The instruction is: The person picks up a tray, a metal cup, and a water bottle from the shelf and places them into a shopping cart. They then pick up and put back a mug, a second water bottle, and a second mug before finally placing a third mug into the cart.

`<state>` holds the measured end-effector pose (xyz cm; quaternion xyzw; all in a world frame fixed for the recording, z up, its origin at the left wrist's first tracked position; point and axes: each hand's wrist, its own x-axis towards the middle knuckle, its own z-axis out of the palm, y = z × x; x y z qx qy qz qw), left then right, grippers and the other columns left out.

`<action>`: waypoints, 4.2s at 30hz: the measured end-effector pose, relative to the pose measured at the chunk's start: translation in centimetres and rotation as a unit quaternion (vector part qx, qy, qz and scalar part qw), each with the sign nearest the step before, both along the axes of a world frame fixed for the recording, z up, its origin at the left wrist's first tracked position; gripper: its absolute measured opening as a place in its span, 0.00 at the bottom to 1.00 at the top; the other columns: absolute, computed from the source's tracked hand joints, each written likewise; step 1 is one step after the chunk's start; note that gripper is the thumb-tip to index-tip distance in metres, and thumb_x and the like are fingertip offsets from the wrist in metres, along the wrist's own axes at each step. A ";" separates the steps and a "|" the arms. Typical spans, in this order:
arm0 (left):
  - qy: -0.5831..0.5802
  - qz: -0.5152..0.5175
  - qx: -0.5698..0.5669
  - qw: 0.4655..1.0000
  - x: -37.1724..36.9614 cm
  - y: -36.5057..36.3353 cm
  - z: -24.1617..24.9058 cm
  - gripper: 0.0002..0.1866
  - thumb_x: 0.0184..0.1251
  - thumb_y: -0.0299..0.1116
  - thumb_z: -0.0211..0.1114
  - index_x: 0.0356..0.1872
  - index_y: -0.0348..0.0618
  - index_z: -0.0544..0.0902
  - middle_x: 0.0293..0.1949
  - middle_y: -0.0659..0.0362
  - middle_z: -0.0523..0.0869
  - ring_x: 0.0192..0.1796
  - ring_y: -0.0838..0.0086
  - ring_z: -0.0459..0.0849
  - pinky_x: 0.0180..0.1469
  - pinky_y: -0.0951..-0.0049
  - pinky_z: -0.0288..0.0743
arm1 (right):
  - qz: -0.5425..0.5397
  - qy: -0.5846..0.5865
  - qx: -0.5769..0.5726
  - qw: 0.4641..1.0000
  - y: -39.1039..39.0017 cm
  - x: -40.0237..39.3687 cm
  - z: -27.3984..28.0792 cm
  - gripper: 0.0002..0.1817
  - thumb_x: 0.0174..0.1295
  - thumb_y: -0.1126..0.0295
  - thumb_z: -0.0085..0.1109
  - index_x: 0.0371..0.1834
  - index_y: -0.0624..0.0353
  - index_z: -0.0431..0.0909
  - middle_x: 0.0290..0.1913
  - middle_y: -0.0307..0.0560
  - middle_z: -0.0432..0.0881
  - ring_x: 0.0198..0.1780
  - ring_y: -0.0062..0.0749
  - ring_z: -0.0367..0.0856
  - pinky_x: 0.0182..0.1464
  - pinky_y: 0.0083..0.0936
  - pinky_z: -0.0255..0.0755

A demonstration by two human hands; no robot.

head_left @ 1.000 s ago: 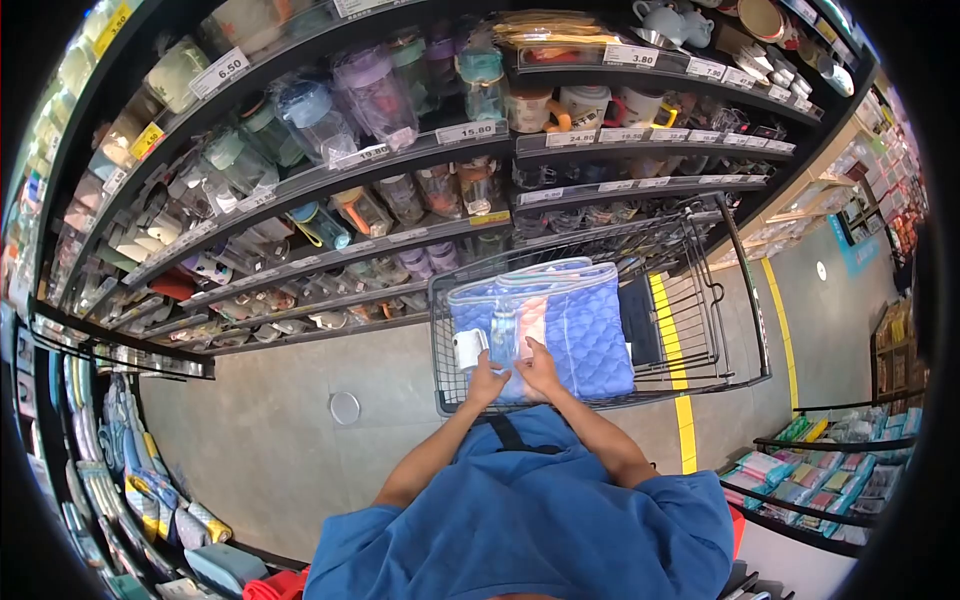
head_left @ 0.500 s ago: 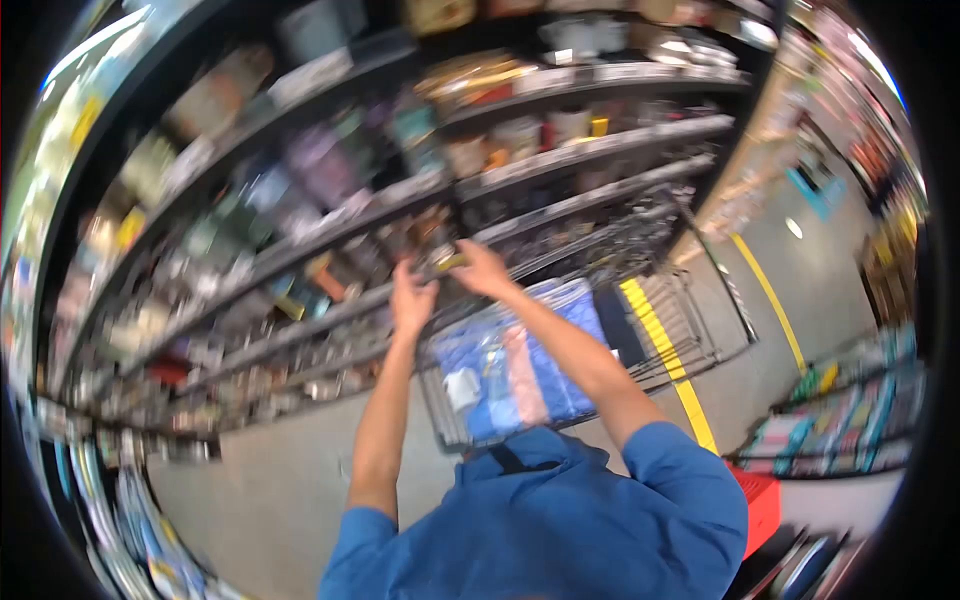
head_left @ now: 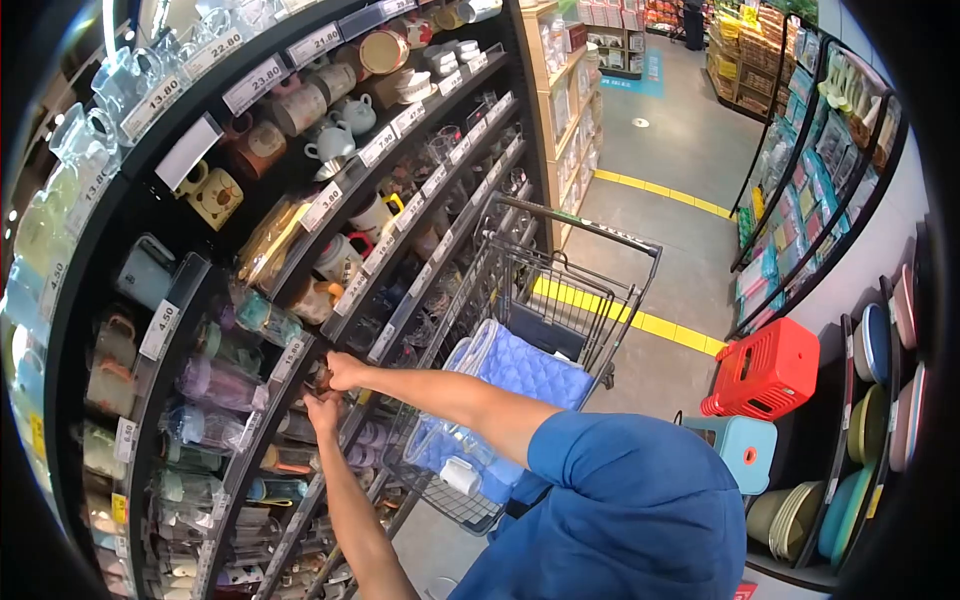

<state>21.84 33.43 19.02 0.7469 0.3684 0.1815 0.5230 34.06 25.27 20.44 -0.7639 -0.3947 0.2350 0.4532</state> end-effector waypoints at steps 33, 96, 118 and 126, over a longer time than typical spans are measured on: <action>-0.029 -0.080 -0.004 0.996 -10.0 -31.5 -12.6 0.32 0.50 0.25 0.70 0.53 0.34 0.60 0.45 0.45 0.75 0.48 0.59 0.80 0.49 0.65 0.78 | -0.038 0.119 0.111 0.986 -32.8 -10.0 -12.6 0.34 0.43 0.76 0.59 0.61 0.64 0.69 0.56 0.55 0.70 0.59 0.47 0.71 0.62 0.33 0.67; 0.127 0.032 0.409 0.903 13.7 -5.9 28.5 0.18 0.59 0.35 0.61 0.48 0.35 0.78 0.50 0.38 0.80 0.55 0.46 0.79 0.57 0.56 0.73 | -0.129 -0.333 -0.108 0.928 -8.9 17.3 28.9 0.20 0.54 0.66 0.59 0.52 0.55 0.80 0.54 0.52 0.82 0.57 0.47 0.79 0.62 0.49 0.65; -0.215 -0.044 0.309 0.925 -0.1 -23.5 6.6 0.05 0.68 0.25 0.57 0.41 0.36 0.78 0.38 0.50 0.84 0.37 0.62 0.85 0.40 0.66 0.77 | 0.109 -0.378 0.063 0.917 -29.3 7.4 8.8 0.10 0.58 0.70 0.62 0.44 0.57 0.82 0.38 0.52 0.85 0.37 0.47 0.84 0.39 0.37 0.77; 0.007 -0.127 0.084 0.988 -2.3 -32.9 -13.6 0.11 0.66 0.34 0.61 0.40 0.36 0.78 0.35 0.48 0.84 0.41 0.53 0.83 0.44 0.58 0.74 | 0.084 -0.180 -0.123 0.972 -37.1 4.2 -16.7 0.08 0.59 0.67 0.57 0.38 0.51 0.85 0.34 0.53 0.84 0.38 0.52 0.83 0.41 0.44 0.77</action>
